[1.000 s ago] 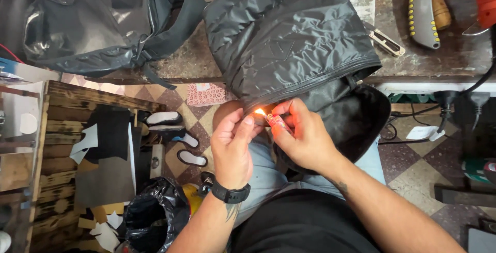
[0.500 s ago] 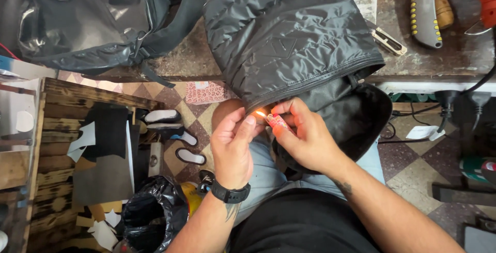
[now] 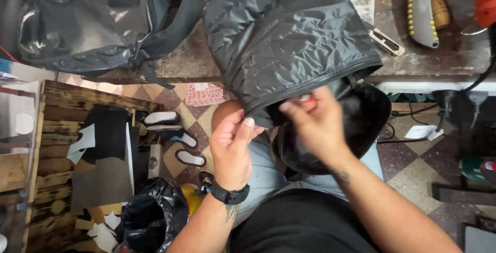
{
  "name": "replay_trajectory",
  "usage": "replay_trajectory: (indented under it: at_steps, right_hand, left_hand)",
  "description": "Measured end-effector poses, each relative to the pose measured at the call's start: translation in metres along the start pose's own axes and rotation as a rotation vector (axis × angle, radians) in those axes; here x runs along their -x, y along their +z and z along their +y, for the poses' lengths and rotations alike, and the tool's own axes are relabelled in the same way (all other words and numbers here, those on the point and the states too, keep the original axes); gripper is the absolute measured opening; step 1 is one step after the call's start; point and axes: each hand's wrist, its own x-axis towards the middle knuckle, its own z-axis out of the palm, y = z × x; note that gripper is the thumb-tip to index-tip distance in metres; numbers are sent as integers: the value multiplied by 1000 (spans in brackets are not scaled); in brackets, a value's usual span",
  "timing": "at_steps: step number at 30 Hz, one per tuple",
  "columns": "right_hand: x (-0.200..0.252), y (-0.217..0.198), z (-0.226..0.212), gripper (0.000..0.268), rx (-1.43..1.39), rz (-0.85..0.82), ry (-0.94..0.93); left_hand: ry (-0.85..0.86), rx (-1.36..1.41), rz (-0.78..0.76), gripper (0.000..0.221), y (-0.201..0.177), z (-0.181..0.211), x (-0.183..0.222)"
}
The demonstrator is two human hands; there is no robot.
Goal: Using a lighter to singe loose threads on a black bag to finish the edges and seams.
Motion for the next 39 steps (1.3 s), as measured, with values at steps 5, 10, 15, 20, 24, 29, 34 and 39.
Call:
replay_trajectory:
  at_steps: [5,10,15,20,24,29,34,39]
  right_hand:
    - [14,-42,13,27,8,90,43]
    - [27,-10,-20,28,390,-171,56]
    - [25,14,-15,30,511,-131,-352]
    - [28,18,-10,39,713,-86,-786]
    - [23,11,-13,26,489,-79,-531]
    - [23,-3,-38,10,277,-243,-200]
    - [17,-19,-87,31,424,-194,-18]
    - [5,-35,-158,29,339,-263,-52]
  left_hand:
    - [8,1,-13,34,3,4,2]
    - [33,-42,-28,34,2,1,3]
    - [166,-194,-103,36,4,17,4]
    - [328,-397,-226,43,5,39,3]
    - [757,-766,-438,41,20,87,-12]
    - [1300,-1238,-1169,44,68,153,-41]
    - [1497,-1471,-1461,25,116,196,-82]
    - [1171,-1277,-1569,28,144,243,-80]
